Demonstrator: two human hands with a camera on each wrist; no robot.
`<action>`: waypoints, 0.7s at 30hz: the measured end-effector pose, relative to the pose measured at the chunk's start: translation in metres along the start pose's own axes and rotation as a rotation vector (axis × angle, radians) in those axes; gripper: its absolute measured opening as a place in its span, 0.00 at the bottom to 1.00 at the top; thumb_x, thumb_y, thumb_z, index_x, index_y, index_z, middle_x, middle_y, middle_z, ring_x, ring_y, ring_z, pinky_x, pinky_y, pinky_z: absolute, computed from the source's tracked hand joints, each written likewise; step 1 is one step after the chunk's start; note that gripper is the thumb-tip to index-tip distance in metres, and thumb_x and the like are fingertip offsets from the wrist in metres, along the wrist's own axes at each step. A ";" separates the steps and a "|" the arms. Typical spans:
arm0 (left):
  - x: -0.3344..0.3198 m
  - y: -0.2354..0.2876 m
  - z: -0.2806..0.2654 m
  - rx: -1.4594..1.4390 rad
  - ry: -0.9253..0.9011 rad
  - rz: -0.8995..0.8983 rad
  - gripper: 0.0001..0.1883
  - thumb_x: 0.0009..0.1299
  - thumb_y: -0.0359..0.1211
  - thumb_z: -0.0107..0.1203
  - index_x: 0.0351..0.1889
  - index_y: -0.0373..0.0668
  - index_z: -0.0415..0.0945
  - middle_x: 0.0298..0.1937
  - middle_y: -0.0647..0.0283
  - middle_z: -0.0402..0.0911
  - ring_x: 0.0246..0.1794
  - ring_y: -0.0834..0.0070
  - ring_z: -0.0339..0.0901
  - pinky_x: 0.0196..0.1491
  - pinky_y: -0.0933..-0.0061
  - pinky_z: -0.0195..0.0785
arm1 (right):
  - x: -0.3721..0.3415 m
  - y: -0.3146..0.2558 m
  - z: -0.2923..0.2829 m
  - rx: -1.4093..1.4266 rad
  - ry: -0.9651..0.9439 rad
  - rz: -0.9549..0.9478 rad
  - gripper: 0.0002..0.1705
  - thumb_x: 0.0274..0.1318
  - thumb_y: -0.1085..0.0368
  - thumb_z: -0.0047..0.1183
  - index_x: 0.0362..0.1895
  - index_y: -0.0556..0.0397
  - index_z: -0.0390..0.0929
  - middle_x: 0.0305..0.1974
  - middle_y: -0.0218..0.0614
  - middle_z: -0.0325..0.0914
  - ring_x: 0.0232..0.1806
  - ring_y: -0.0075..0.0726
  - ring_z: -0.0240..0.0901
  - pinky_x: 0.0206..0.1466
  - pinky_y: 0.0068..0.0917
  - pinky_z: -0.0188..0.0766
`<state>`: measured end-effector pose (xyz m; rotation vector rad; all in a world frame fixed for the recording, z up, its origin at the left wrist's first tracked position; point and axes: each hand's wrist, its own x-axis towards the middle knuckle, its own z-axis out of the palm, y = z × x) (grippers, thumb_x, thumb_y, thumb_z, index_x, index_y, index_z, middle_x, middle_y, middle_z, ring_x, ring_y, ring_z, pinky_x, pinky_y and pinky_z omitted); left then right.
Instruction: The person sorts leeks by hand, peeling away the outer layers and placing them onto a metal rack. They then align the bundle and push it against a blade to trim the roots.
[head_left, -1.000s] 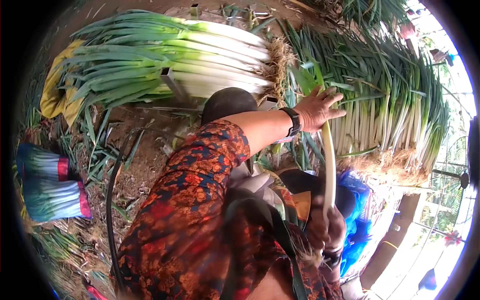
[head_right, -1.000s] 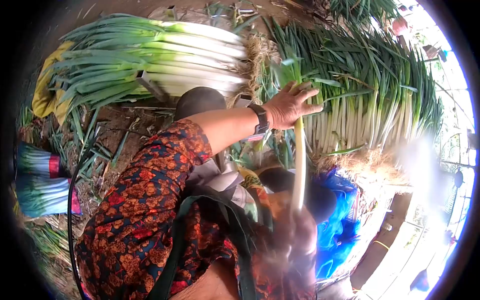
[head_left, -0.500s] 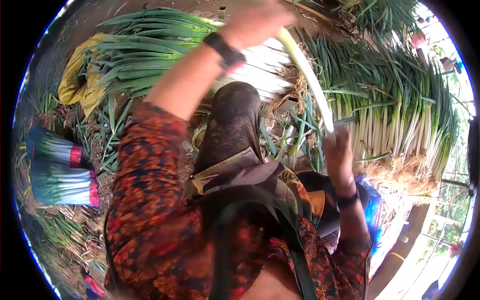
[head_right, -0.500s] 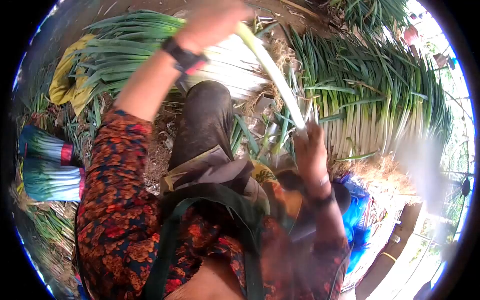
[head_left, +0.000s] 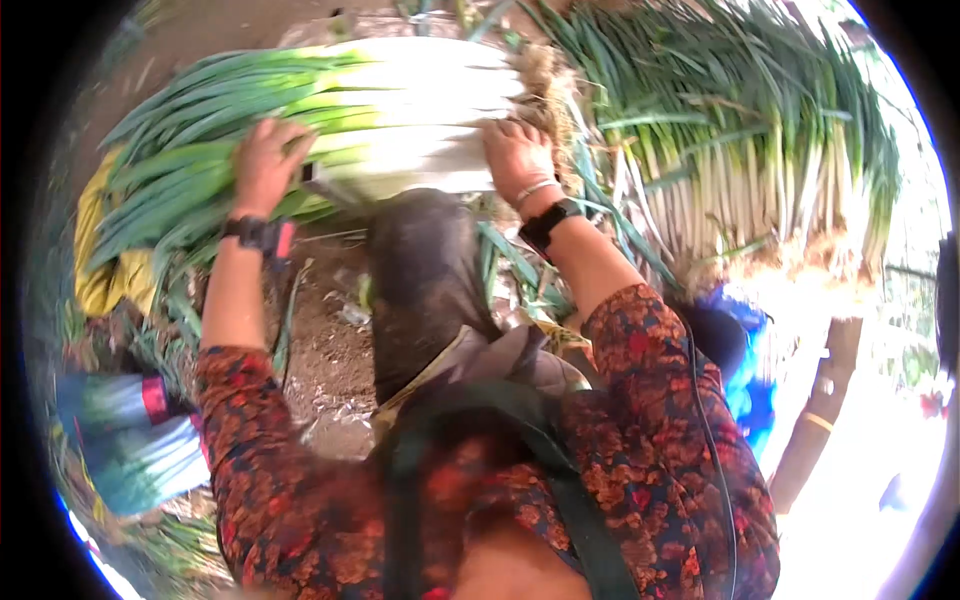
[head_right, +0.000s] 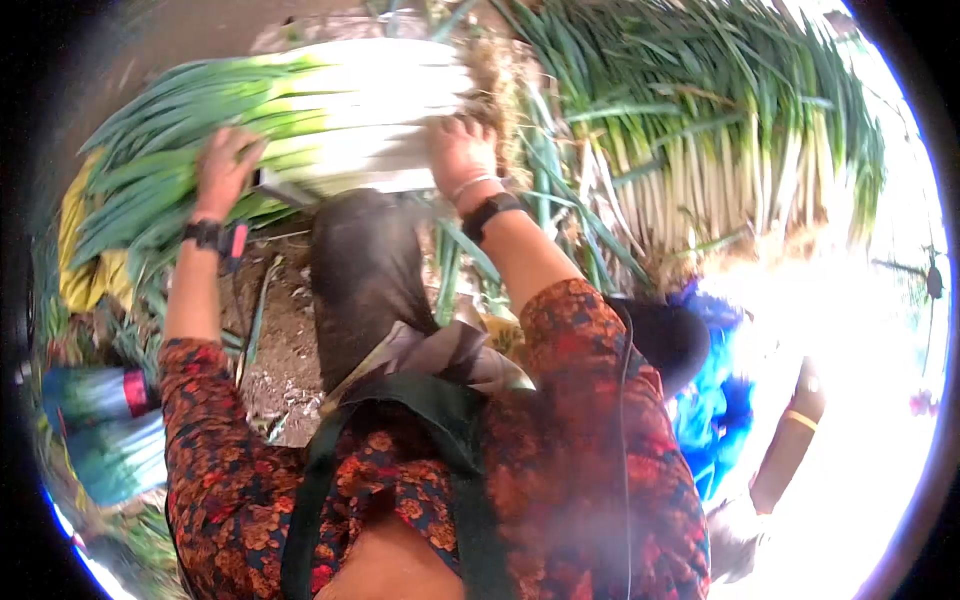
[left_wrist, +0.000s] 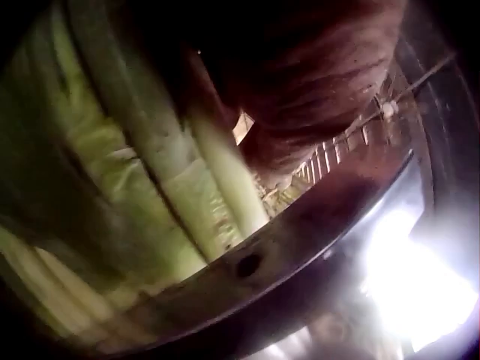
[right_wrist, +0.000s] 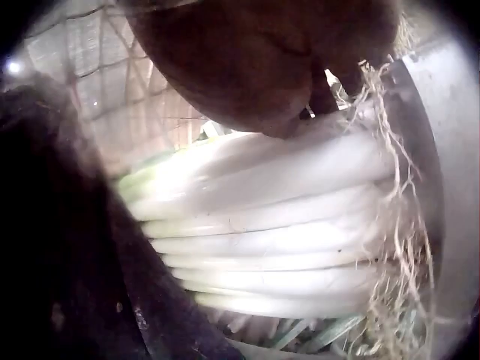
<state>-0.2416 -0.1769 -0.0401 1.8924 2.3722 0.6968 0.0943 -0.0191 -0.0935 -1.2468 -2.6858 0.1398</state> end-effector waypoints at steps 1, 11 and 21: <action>0.002 0.005 -0.002 0.109 -0.001 -0.011 0.17 0.64 0.55 0.56 0.39 0.56 0.80 0.45 0.66 0.76 0.51 0.63 0.71 0.53 0.55 0.59 | 0.001 0.001 -0.001 0.015 -0.001 0.011 0.18 0.60 0.58 0.43 0.54 0.39 0.73 0.56 0.39 0.70 0.61 0.50 0.62 0.63 0.54 0.56; 0.019 -0.049 0.024 0.267 -0.029 -0.095 0.16 0.68 0.50 0.52 0.40 0.50 0.80 0.47 0.61 0.78 0.50 0.58 0.73 0.52 0.55 0.62 | 0.013 0.041 -0.049 0.574 0.270 0.047 0.18 0.52 0.65 0.55 0.49 0.50 0.77 0.50 0.48 0.70 0.54 0.56 0.67 0.59 0.50 0.64; 0.027 -0.021 0.031 0.549 0.035 -0.136 0.18 0.72 0.46 0.50 0.36 0.39 0.76 0.38 0.51 0.76 0.41 0.51 0.72 0.44 0.52 0.63 | -0.099 0.386 0.075 0.305 0.117 1.069 0.26 0.50 0.54 0.56 0.53 0.54 0.76 0.50 0.56 0.74 0.54 0.57 0.72 0.59 0.44 0.69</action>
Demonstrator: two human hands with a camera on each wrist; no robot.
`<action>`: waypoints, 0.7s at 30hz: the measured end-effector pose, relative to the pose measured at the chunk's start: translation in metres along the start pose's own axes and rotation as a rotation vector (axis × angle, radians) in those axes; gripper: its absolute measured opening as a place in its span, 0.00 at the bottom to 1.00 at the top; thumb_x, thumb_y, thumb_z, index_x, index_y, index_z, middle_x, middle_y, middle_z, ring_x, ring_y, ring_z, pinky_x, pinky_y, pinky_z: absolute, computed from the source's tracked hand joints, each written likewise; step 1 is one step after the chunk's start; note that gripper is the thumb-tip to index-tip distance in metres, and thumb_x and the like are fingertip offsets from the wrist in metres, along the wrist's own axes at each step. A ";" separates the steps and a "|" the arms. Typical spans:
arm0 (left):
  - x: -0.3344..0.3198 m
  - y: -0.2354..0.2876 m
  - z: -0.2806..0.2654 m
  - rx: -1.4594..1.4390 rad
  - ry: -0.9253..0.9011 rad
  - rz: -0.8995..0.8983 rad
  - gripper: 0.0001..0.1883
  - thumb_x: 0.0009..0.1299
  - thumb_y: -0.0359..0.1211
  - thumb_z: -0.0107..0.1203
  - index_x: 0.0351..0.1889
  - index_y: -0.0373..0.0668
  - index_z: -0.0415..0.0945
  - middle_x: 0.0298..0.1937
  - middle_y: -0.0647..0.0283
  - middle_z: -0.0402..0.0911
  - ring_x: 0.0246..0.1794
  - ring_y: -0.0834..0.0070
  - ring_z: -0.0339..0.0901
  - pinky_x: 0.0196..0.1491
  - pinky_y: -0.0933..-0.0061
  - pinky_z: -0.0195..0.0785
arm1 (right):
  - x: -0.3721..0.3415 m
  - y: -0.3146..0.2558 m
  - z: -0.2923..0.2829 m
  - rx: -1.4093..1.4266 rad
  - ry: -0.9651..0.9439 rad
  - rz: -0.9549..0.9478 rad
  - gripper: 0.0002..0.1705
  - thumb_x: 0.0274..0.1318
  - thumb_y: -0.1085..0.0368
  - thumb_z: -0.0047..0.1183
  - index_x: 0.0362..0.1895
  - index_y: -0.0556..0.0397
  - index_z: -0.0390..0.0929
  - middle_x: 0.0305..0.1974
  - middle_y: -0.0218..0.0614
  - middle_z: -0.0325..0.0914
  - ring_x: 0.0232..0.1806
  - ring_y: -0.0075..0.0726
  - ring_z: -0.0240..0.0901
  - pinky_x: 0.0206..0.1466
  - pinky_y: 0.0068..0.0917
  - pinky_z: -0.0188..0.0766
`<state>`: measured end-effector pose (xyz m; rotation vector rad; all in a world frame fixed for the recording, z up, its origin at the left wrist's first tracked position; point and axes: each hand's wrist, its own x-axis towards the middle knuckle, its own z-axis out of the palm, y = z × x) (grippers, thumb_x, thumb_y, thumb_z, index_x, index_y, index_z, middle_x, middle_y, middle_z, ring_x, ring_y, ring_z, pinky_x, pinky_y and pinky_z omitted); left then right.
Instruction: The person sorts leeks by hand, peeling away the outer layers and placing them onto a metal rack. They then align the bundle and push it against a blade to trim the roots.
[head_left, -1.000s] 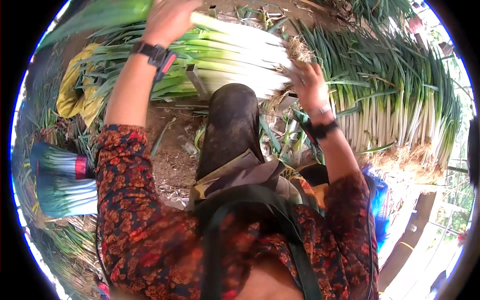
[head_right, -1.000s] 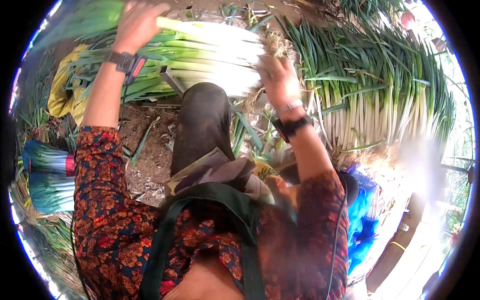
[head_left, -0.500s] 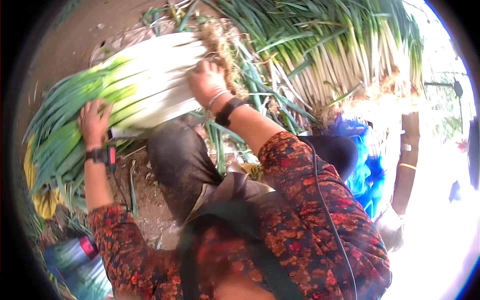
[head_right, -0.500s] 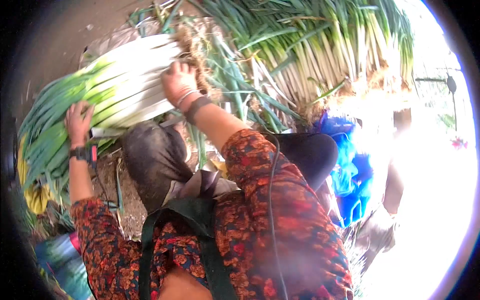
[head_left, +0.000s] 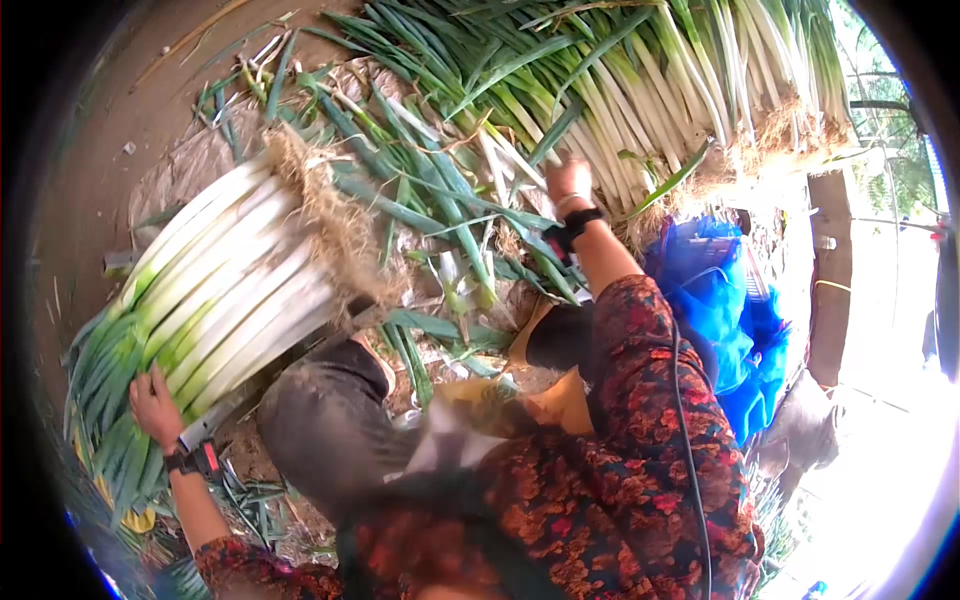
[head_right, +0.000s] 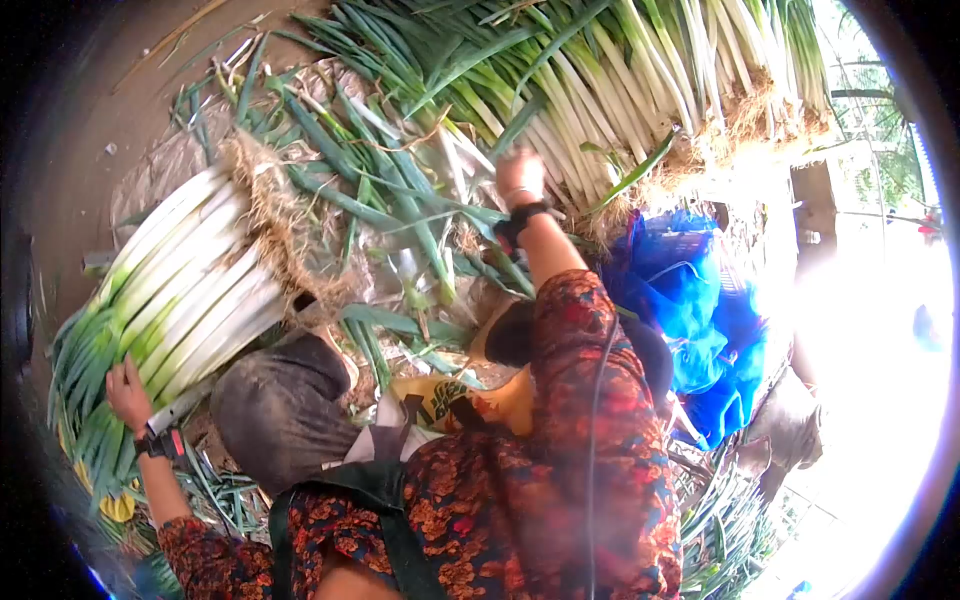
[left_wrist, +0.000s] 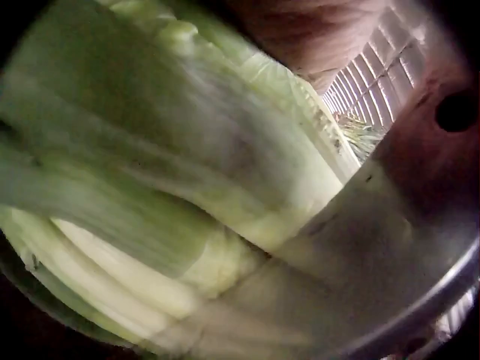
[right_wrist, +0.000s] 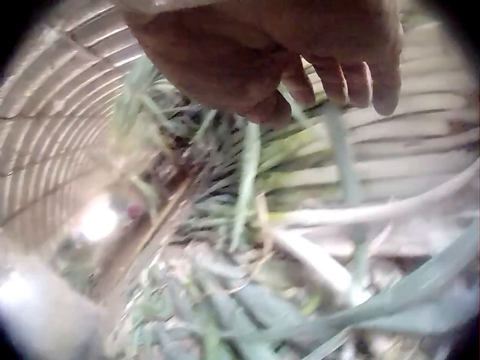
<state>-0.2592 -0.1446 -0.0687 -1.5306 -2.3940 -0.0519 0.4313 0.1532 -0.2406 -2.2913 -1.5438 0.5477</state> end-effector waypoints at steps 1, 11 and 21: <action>0.002 0.006 -0.007 -0.067 -0.020 0.016 0.18 0.72 0.44 0.51 0.33 0.37 0.74 0.34 0.50 0.74 0.38 0.50 0.71 0.41 0.53 0.63 | 0.014 0.025 -0.007 -0.154 0.072 0.101 0.30 0.51 0.52 0.57 0.58 0.49 0.72 0.57 0.53 0.69 0.58 0.57 0.68 0.60 0.46 0.68; 0.004 -0.001 -0.003 -0.148 -0.018 0.008 0.17 0.73 0.37 0.50 0.27 0.33 0.71 0.28 0.51 0.70 0.32 0.54 0.68 0.38 0.56 0.60 | 0.077 0.086 -0.034 -0.526 0.089 0.439 0.29 0.55 0.54 0.49 0.61 0.49 0.66 0.63 0.43 0.65 0.65 0.51 0.61 0.65 0.46 0.63; 0.001 0.011 -0.006 -0.099 0.080 0.048 0.14 0.72 0.36 0.52 0.29 0.34 0.73 0.31 0.48 0.74 0.35 0.49 0.70 0.40 0.53 0.62 | 0.025 0.065 0.066 0.089 -0.514 -0.019 0.23 0.47 0.53 0.60 0.42 0.57 0.79 0.34 0.45 0.81 0.35 0.47 0.79 0.40 0.41 0.76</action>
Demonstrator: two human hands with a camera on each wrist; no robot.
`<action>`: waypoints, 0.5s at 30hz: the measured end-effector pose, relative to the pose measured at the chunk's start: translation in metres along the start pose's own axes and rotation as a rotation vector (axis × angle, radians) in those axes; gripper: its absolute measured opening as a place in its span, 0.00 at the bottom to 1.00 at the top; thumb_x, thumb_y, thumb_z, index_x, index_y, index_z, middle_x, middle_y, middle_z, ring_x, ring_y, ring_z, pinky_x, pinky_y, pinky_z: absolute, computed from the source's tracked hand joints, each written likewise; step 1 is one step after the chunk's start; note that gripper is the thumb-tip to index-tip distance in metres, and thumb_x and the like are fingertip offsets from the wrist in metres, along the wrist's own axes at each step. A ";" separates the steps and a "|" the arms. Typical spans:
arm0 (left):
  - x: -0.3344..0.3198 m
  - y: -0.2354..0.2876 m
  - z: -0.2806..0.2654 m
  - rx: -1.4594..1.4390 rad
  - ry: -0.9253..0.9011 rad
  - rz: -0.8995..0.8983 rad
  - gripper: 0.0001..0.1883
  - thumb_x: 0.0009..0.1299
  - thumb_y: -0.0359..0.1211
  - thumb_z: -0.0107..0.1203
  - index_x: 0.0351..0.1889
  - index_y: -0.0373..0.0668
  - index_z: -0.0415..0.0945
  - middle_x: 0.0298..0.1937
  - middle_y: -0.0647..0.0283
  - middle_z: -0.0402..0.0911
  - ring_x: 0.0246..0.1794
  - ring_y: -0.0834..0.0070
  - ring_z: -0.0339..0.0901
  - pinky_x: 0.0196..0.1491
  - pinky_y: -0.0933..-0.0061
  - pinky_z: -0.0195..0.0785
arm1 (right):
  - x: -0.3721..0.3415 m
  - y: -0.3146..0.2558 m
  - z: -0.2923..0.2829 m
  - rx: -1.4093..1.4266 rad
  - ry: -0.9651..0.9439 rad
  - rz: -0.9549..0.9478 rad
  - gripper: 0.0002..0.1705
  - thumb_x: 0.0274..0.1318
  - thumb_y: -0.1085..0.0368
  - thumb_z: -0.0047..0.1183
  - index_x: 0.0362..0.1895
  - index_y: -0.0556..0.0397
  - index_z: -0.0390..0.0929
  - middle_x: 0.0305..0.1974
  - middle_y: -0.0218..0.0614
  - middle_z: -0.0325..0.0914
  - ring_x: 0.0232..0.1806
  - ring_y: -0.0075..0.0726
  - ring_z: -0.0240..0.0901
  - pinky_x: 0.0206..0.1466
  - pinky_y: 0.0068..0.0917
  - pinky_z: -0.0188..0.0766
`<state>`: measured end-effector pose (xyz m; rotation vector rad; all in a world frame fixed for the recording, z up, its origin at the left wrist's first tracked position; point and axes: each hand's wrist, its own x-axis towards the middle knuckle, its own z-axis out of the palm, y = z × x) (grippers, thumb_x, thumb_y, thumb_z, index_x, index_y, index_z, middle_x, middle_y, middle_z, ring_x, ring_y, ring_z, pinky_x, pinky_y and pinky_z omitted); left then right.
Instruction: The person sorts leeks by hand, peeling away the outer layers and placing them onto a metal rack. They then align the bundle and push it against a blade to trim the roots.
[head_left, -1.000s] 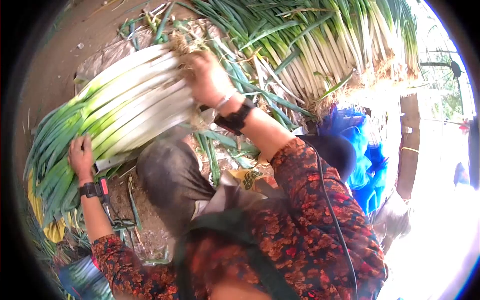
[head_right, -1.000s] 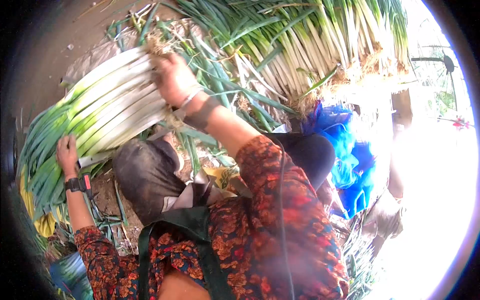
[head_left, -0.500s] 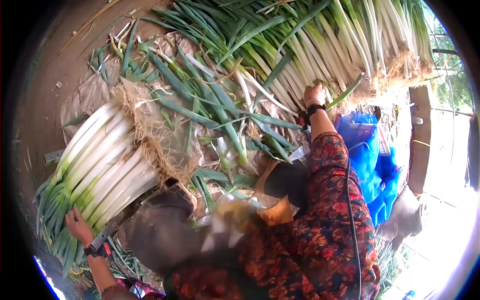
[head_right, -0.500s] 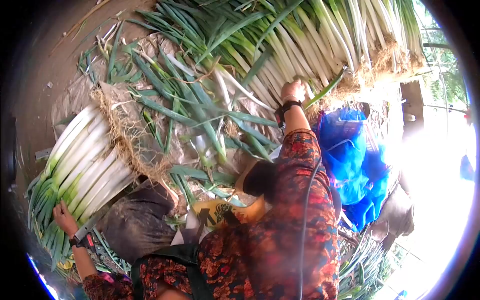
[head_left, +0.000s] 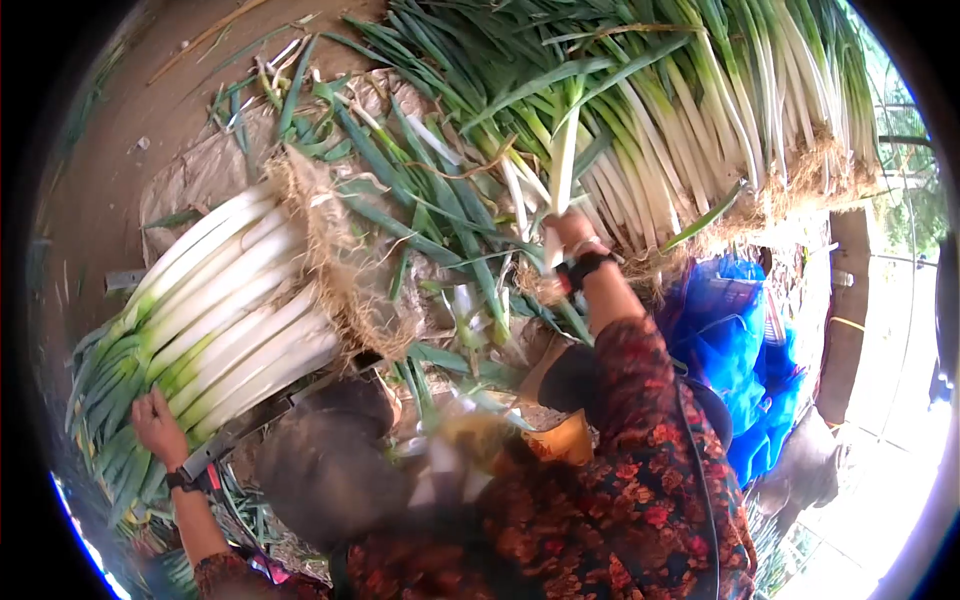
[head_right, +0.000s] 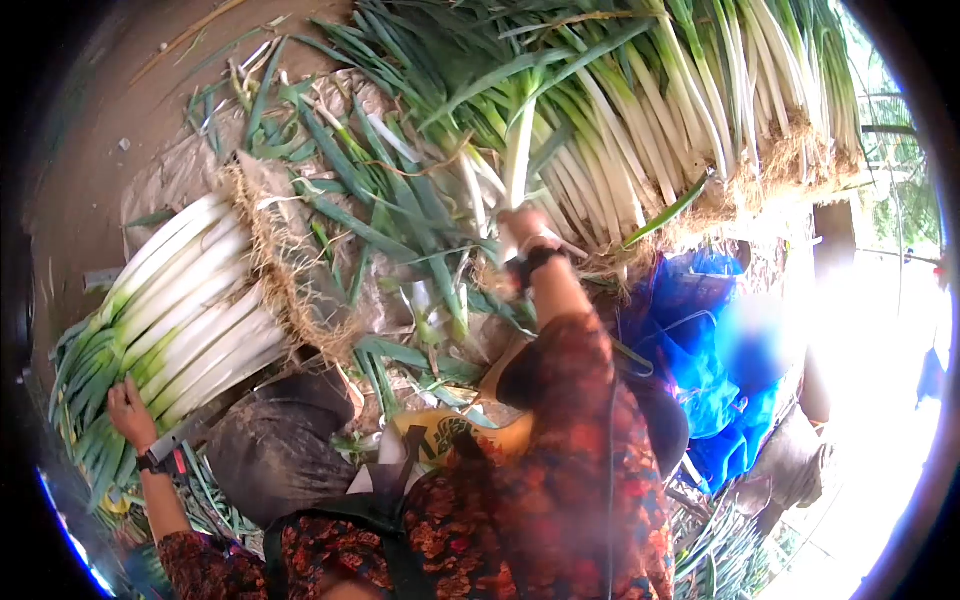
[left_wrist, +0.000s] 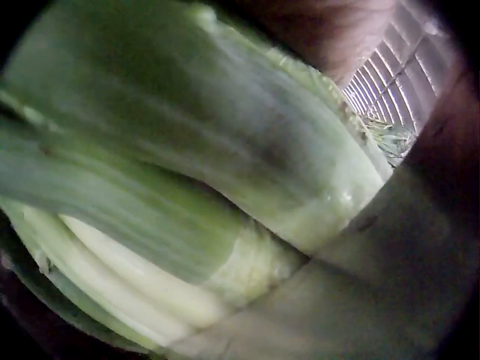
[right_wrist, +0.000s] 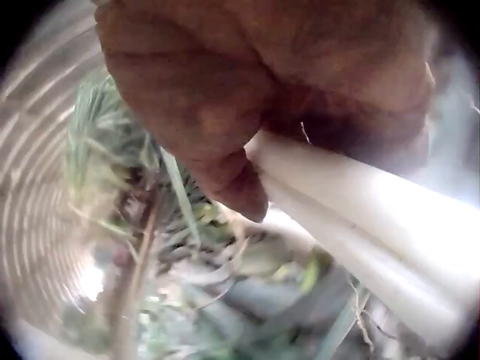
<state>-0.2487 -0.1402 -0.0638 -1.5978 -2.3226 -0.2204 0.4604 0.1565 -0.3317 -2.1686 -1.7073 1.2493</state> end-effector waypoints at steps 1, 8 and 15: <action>-0.001 -0.003 0.003 -0.005 0.011 -0.008 0.14 0.71 0.36 0.53 0.28 0.34 0.73 0.31 0.48 0.75 0.35 0.49 0.71 0.40 0.52 0.63 | -0.036 -0.042 0.018 0.269 -0.110 0.119 0.21 0.48 0.57 0.59 0.43 0.56 0.78 0.34 0.44 0.80 0.35 0.46 0.79 0.39 0.40 0.76; -0.008 -0.013 0.011 0.101 0.045 -0.028 0.14 0.71 0.43 0.51 0.35 0.43 0.78 0.42 0.56 0.79 0.45 0.53 0.73 0.46 0.54 0.65 | -0.210 -0.180 0.114 1.394 -0.454 0.261 0.14 0.51 0.66 0.59 0.40 0.57 0.72 0.30 0.38 0.74 0.28 0.40 0.73 0.36 0.40 0.74; -0.009 0.001 0.006 0.086 0.109 -0.065 0.16 0.71 0.48 0.49 0.39 0.48 0.80 0.48 0.62 0.79 0.51 0.59 0.73 0.55 0.55 0.62 | -0.164 -0.225 0.043 1.421 -0.340 0.220 0.11 0.60 0.61 0.55 0.41 0.50 0.68 0.24 0.30 0.68 0.22 0.30 0.67 0.25 0.28 0.70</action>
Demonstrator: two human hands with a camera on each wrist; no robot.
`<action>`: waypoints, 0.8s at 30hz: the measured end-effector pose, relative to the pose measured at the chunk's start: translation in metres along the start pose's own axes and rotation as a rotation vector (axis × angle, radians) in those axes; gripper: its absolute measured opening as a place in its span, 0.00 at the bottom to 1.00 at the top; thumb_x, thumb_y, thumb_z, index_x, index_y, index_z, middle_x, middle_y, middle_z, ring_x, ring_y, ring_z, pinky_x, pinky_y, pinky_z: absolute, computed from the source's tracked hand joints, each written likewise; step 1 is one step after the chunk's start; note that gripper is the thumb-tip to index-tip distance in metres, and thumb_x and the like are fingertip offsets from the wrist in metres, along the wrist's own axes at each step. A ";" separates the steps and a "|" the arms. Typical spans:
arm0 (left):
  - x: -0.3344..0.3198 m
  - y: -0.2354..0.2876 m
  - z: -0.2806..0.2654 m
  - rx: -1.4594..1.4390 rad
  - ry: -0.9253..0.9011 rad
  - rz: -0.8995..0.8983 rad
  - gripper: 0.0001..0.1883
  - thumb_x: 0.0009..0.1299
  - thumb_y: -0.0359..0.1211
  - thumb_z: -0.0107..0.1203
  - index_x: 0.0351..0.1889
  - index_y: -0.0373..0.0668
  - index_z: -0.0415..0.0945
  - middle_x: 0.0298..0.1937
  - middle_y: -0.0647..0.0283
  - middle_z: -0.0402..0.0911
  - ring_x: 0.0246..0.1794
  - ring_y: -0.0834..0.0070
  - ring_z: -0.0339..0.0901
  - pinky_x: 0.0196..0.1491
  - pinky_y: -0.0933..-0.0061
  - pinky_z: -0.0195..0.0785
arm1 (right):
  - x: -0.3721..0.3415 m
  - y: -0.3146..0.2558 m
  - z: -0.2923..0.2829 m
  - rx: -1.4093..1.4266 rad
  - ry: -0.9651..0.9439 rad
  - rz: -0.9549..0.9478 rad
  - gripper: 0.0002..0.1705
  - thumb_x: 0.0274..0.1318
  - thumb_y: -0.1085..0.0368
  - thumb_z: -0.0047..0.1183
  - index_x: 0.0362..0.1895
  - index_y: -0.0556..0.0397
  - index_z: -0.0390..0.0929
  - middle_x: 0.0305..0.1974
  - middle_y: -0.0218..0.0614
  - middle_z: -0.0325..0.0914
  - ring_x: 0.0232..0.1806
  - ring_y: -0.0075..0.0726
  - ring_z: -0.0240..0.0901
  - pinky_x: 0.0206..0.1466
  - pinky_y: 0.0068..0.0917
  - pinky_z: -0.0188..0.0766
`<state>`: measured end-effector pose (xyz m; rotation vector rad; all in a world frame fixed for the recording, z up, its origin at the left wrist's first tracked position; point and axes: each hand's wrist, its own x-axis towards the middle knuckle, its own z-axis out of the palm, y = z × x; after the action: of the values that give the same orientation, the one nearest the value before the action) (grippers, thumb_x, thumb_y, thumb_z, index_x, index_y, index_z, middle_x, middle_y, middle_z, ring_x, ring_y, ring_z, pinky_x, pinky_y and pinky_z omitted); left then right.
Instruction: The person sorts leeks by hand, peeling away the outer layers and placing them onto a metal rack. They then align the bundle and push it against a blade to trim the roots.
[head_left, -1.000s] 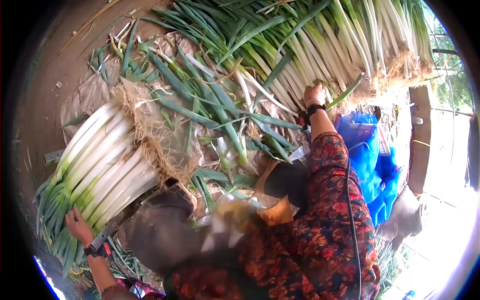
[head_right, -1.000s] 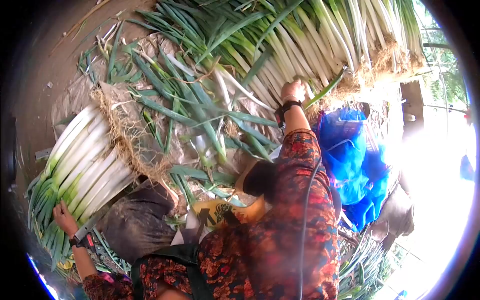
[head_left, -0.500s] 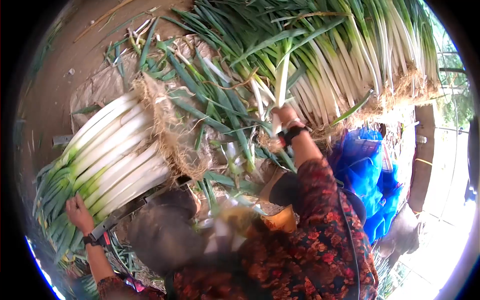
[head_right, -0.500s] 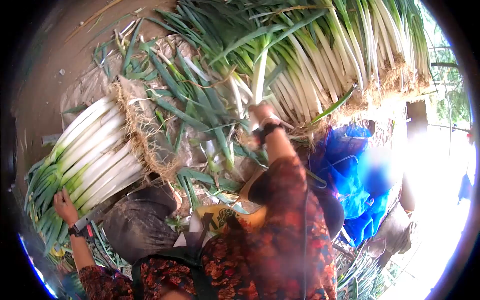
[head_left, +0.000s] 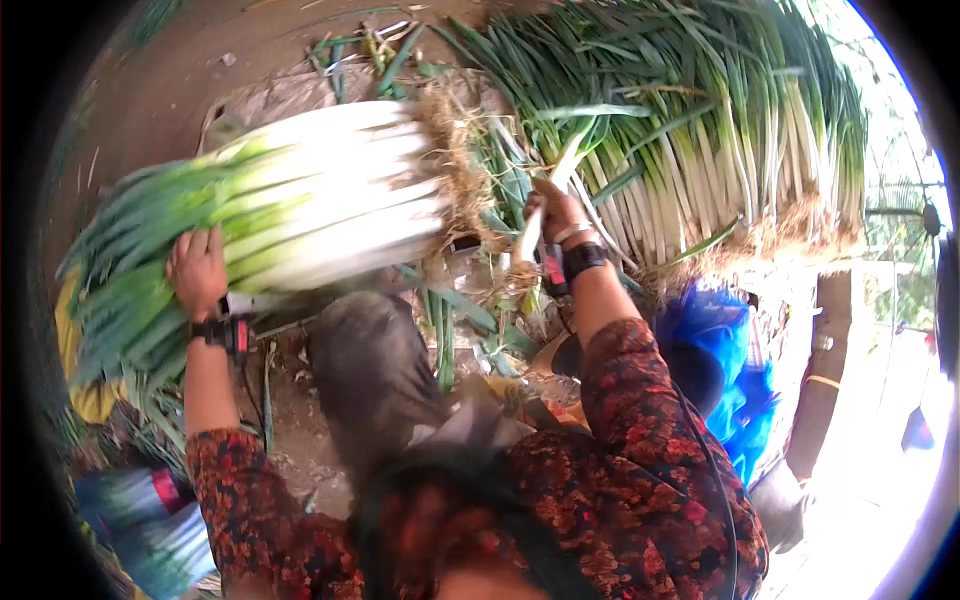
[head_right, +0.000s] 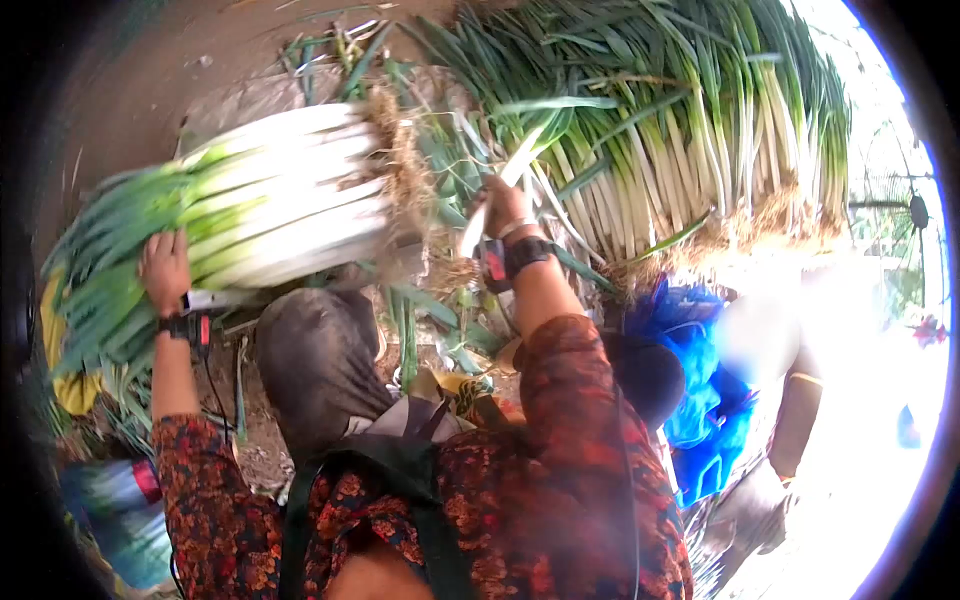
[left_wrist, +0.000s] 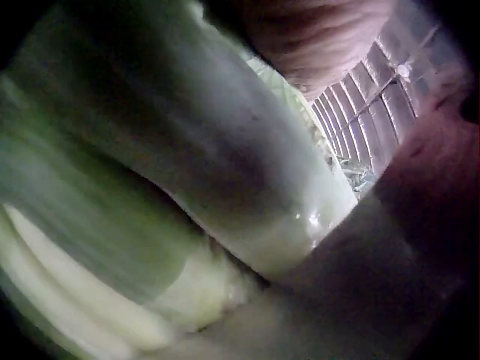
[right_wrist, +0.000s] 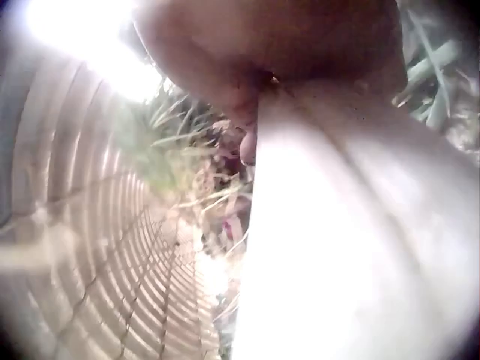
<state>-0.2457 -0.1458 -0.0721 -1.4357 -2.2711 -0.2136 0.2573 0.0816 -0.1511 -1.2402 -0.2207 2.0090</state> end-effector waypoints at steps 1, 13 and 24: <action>-0.001 0.002 0.000 0.029 -0.032 -0.018 0.16 0.71 0.48 0.49 0.41 0.49 0.80 0.49 0.63 0.78 0.52 0.60 0.73 0.55 0.55 0.62 | -0.027 -0.010 0.014 0.031 -0.184 0.055 0.10 0.61 0.63 0.54 0.42 0.50 0.68 0.24 0.29 0.68 0.22 0.29 0.66 0.25 0.27 0.69; 0.001 0.029 -0.035 -0.227 -0.107 0.114 0.14 0.72 0.47 0.47 0.38 0.48 0.75 0.42 0.63 0.76 0.50 0.62 0.70 0.53 0.55 0.61 | -0.249 0.074 0.207 -0.884 -0.649 -0.410 0.34 0.57 0.71 0.51 0.67 0.55 0.55 0.24 0.29 0.69 0.14 0.20 0.66 0.12 0.18 0.65; -0.007 0.017 -0.010 -0.168 0.021 0.203 0.13 0.64 0.44 0.52 0.42 0.51 0.75 0.44 0.65 0.74 0.49 0.64 0.70 0.54 0.54 0.61 | -0.113 0.182 0.304 -2.071 -0.447 -1.137 0.26 0.53 0.58 0.56 0.59 0.41 0.71 0.47 0.42 0.71 0.55 0.51 0.67 0.58 0.42 0.65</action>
<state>-0.2254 -0.1477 -0.0684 -1.7288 -2.1146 -0.3611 -0.0576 -0.0531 -0.0065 -0.9051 -2.8190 0.3949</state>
